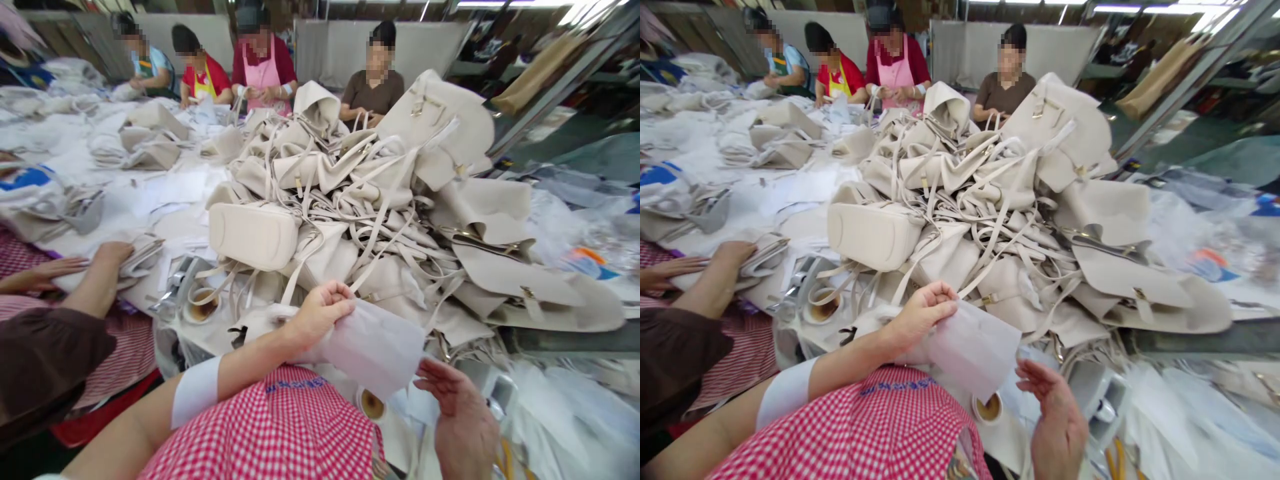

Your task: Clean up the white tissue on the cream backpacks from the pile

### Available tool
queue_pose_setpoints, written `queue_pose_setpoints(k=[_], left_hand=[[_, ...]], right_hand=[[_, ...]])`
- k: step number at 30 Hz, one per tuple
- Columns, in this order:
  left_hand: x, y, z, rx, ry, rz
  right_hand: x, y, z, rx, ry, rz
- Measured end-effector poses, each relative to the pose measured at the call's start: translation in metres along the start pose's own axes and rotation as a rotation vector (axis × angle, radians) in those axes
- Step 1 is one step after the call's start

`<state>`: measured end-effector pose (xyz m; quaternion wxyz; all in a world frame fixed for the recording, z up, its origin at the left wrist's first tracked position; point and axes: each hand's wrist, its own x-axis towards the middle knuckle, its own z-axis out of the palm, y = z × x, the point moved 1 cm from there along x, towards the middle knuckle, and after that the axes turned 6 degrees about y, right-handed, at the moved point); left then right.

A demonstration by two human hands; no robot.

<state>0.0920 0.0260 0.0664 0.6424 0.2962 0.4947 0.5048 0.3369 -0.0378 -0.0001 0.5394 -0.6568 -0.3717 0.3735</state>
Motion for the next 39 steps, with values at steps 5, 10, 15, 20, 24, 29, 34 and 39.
queue_pose_setpoints(k=[5,10,15,20,24,29,34,39], left_hand=[[-0.023,0.016,0.0,0.102,-0.202,-0.004],[-0.07,0.066,-0.061,0.55,-0.256,0.196],[-0.09,0.027,-0.129,0.768,-0.242,0.153],[-0.072,-0.029,-0.15,0.907,0.005,0.366],[-0.055,-0.018,-0.151,0.88,0.046,0.472],[-0.048,0.004,-0.16,0.888,0.147,0.587],[-0.066,-0.018,-0.183,0.956,0.404,0.56],[-0.094,-0.054,-0.192,0.794,0.717,0.448]], right_hand=[[-0.031,-0.038,0.049,-0.036,-0.189,0.188],[-0.03,-0.007,0.037,0.259,-0.178,0.451],[-0.045,0.023,0.046,0.278,-0.579,0.732],[-0.051,0.019,0.103,0.342,-0.693,0.769],[-0.031,0.01,0.132,0.366,-0.653,0.7],[-0.014,0.005,0.141,0.361,-0.622,0.611],[-0.015,0.005,0.141,0.351,-0.581,0.555],[-0.015,0.005,0.142,0.347,-0.559,0.538]])
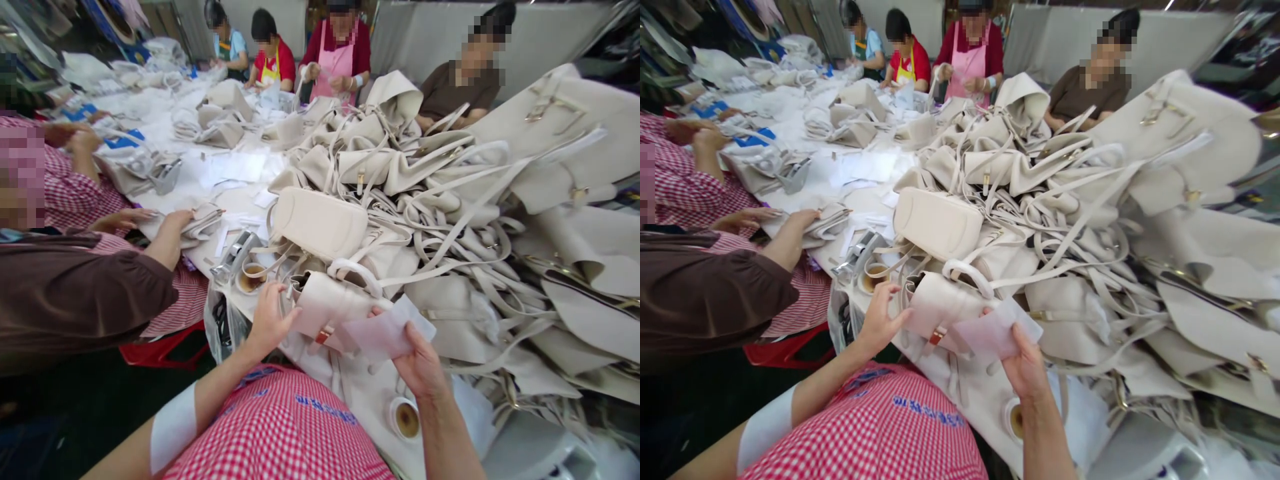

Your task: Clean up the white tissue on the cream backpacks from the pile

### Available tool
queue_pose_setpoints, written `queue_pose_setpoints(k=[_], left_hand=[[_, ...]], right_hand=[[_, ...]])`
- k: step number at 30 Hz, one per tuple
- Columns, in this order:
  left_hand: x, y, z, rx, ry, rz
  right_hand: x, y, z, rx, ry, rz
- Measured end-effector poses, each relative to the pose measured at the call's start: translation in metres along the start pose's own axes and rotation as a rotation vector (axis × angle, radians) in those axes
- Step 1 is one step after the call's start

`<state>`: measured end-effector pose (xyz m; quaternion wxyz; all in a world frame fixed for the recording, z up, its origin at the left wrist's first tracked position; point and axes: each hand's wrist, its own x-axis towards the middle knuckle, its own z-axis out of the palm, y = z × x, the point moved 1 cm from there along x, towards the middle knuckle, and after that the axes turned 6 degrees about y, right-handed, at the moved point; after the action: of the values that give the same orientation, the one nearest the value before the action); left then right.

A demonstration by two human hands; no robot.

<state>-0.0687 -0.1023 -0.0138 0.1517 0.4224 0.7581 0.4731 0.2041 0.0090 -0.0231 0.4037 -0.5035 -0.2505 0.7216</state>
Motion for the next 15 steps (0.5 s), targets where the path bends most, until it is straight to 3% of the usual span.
queue_pose_setpoints(k=[4,7,9,11,15], left_hand=[[-0.015,-0.015,0.026,-0.332,-0.256,-0.284],[-0.013,-0.02,0.048,-0.516,-0.26,-0.417],[-0.011,-0.015,0.054,-0.567,-0.262,-0.468],[-0.011,-0.001,0.05,-0.599,-0.328,-0.474],[-0.033,0.039,0.024,-0.63,-0.509,-0.445]], right_hand=[[0.002,0.001,-0.002,0.026,-0.01,0.015],[0.004,-0.002,-0.004,0.024,0.003,-0.017],[0.003,-0.007,-0.004,0.008,0.008,-0.038],[0.0,-0.014,-0.003,-0.002,0.004,-0.051],[-0.018,-0.024,-0.002,-0.007,-0.031,-0.055]])
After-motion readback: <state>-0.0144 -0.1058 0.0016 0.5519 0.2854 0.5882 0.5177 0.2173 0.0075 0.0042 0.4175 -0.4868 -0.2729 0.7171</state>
